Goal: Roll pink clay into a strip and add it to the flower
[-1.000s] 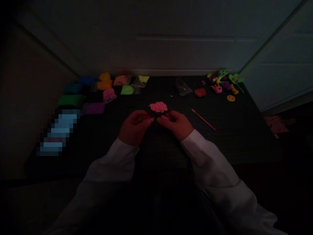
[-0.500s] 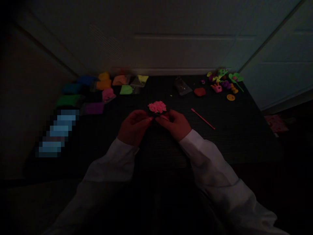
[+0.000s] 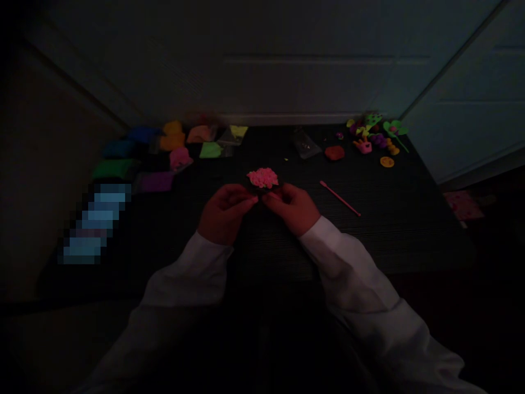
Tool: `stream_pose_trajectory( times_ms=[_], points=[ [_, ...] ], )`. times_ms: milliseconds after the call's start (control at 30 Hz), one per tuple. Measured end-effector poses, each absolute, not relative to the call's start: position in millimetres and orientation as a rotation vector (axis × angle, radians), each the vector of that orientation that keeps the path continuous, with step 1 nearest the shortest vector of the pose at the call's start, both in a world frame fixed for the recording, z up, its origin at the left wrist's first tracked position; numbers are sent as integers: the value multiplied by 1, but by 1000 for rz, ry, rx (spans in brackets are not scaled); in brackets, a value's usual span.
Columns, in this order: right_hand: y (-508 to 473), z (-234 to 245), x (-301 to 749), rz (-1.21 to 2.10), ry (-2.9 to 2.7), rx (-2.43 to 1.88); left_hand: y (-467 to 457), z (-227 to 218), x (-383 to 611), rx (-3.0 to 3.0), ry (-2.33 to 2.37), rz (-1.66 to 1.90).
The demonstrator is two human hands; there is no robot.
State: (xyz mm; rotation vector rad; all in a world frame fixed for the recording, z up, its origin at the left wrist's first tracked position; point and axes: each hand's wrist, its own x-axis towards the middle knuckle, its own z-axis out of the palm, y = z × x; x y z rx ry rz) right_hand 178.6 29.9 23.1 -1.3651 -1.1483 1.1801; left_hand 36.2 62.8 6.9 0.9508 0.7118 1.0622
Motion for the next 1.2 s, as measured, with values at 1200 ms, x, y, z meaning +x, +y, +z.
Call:
stream_pose_trajectory(
  times_ms=[1200],
  points=[
    [32, 20, 178, 1223, -1135, -1345, 66, 1, 41, 1072, 860, 1158]
  ],
)
